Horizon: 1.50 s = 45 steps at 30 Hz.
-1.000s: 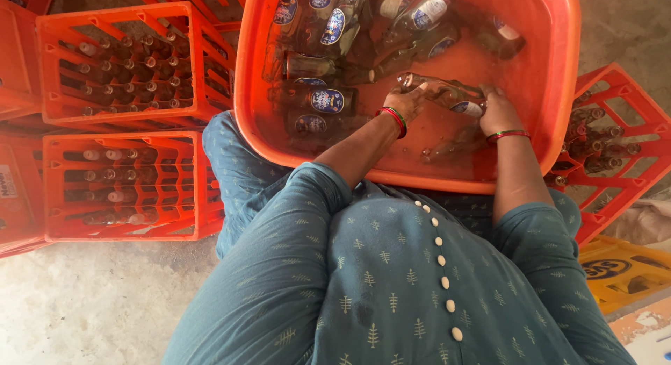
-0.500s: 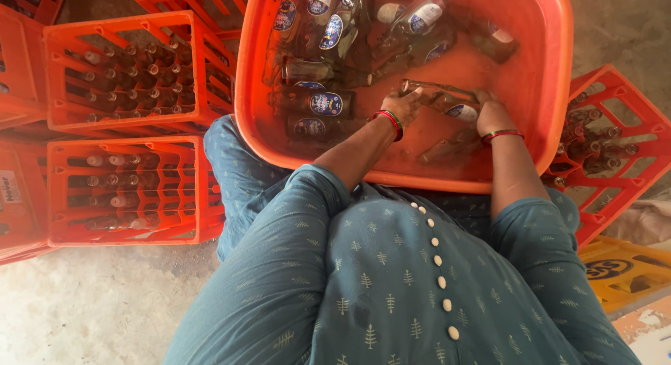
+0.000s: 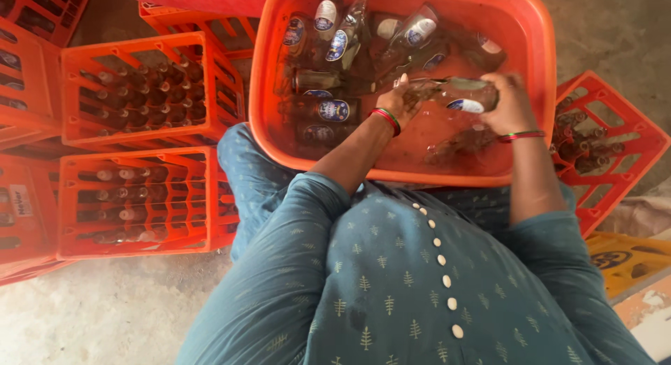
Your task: The person washes glass bottles by hand in a red tub filled with water. They repeatedly pick up bottles, rinse them, and place them into an adjacent red crate.
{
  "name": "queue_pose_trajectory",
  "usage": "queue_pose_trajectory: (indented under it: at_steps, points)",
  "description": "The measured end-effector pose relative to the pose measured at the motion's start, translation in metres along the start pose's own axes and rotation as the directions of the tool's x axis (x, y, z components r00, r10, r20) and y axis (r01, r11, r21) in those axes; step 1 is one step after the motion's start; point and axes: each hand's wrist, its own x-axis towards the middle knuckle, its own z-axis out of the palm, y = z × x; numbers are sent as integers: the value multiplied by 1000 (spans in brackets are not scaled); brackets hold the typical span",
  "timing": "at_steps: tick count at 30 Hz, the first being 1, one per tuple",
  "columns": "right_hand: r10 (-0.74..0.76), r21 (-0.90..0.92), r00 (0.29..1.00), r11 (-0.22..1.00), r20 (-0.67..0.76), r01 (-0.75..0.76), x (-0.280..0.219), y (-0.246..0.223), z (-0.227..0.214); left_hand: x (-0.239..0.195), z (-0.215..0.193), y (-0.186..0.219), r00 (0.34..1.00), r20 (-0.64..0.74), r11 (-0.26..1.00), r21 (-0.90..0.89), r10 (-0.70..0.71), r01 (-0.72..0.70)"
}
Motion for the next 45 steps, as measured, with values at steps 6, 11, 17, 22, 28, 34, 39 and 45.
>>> queue_pose_trajectory:
  at_steps: [6,11,17,22,28,34,39,45]
  points:
    - [-99,-28,983,995,-156,96,-25,-48,-43,-35,26,6,995,91,998,-45,-29,34]
    - [-122,-10,976,992,-178,122,-31,-70,-64,-60,38,14,981,180,992,-87,-71,88]
    - [-209,-38,963,978,-172,205,-30,-86,-74,-84,41,23,981,178,994,-69,-74,88]
    - [-220,-81,963,974,-157,209,-27,-101,-79,-101,43,34,958,286,994,-91,-28,56]
    - [-256,-122,957,963,-135,241,-30,-127,-89,-114,42,38,966,259,993,-110,-21,51]
    - [-363,-231,923,916,-129,328,-36,-177,-101,-119,40,41,949,316,994,-104,5,30]
    - [-484,-295,850,859,-207,418,-43,-179,-99,-131,44,49,932,362,987,-156,24,35]
    - [-119,181,972,971,-202,157,-27,-90,-54,-135,49,57,943,328,997,-62,62,-44]
